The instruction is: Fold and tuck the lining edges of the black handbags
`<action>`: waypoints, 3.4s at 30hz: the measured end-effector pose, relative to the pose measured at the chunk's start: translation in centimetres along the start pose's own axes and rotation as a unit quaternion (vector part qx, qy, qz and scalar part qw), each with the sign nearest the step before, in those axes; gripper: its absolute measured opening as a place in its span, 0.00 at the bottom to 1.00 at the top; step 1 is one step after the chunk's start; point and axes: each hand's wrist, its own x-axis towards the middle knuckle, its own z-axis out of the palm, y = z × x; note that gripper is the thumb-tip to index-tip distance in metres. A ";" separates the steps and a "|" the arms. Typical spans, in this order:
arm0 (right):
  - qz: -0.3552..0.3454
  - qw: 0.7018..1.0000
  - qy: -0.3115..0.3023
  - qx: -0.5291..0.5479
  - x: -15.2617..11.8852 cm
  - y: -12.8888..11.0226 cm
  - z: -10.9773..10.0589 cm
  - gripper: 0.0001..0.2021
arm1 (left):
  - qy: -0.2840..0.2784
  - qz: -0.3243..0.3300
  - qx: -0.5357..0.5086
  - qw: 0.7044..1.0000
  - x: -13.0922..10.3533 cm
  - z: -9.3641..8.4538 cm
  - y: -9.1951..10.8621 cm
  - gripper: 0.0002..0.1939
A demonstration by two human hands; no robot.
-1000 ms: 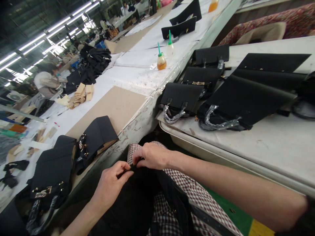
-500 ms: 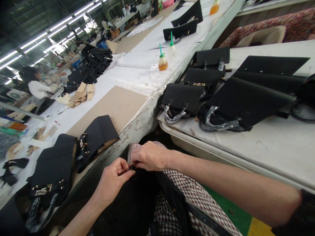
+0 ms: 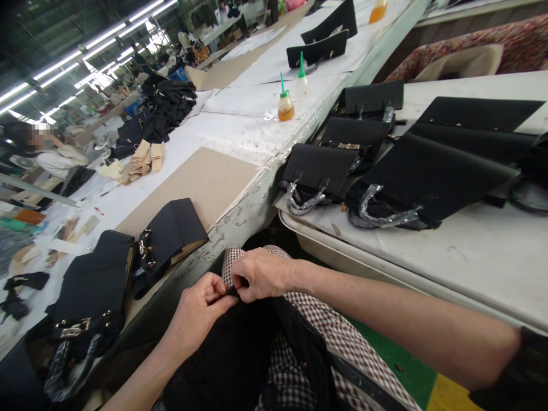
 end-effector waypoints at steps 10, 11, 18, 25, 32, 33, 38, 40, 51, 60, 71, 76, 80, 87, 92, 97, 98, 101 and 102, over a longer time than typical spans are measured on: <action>-0.012 0.998 0.041 0.049 -0.6 0.7 0.6 0.05 | 0.012 0.040 0.075 0.996 0.1 0.3 0.1 0.06; -0.010 0.998 0.039 0.051 -0.5 0.6 0.6 0.06 | 0.013 0.048 0.080 0.996 0.0 0.3 0.0 0.05; 0.036 0.996 0.032 0.073 -0.4 0.6 0.5 0.05 | 0.014 0.021 0.044 0.999 -0.3 0.2 -0.1 0.07; 0.084 0.987 0.050 0.125 -0.4 0.5 0.9 0.03 | 0.025 -0.027 0.029 0.999 0.3 0.2 0.0 0.09; 0.089 0.981 0.070 0.161 -0.5 0.6 0.9 0.03 | 0.030 -0.024 0.009 0.999 0.6 0.6 -0.7 0.10; 0.092 0.980 0.070 0.164 -0.5 0.6 0.9 0.03 | 0.030 -0.025 0.010 0.999 0.7 0.6 -0.8 0.10; 0.106 0.970 0.086 0.201 -0.5 0.4 1.3 0.06 | 0.030 -0.043 -0.046 0.998 1.1 0.5 -0.5 0.11; 0.098 0.959 0.108 0.243 -0.6 0.4 1.7 0.09 | 0.011 -0.066 -0.098 0.993 1.3 0.4 -0.2 0.11; 0.076 0.976 -0.010 0.204 -1.0 -0.1 0.0 0.06 | 0.007 0.015 0.056 0.998 0.2 0.6 0.5 0.10; 0.063 0.982 -0.015 0.180 -0.9 -1.4 -0.1 0.10 | -0.010 -0.043 -0.010 0.999 -0.8 -0.1 0.1 0.05; 0.052 0.966 -0.063 0.244 -1.8 0.2 -0.4 0.25 | -0.147 -0.093 -0.299 0.938 -2.9 -1.8 0.6 0.23; 0.075 0.957 -0.105 0.259 -1.7 0.4 -0.9 0.18 | -0.132 -0.056 -0.208 0.968 -3.3 -1.9 1.0 0.16; 0.060 0.965 -0.111 0.230 -1.0 0.6 -0.6 0.12 | -0.093 0.019 -0.028 0.995 -2.7 -0.9 1.4 0.08; 0.040 0.969 -0.062 0.236 -1.5 0.8 0.4 0.09 | -0.066 0.118 0.227 0.964 -0.8 0.3 1.5 0.16; 0.079 0.959 -0.070 0.265 -3.4 1.7 -1.1 0.11 | -0.063 0.141 0.231 0.961 -0.3 0.8 0.8 0.18; 0.095 0.960 -0.080 0.251 -5.1 2.5 -2.3 0.12 | -0.087 0.123 0.197 0.969 0.4 1.0 0.4 0.19; 0.090 0.964 -0.076 0.240 -5.3 2.6 -2.3 0.11 | -0.091 0.122 0.193 0.969 0.6 0.9 0.4 0.19; 0.078 0.975 -0.058 0.198 -5.4 2.9 -2.0 0.10 | -0.102 0.108 0.183 0.972 1.1 0.7 0.2 0.18; 0.080 0.978 -0.053 0.187 -5.4 2.9 -1.9 0.09 | -0.108 0.101 0.177 0.973 1.3 0.7 0.1 0.17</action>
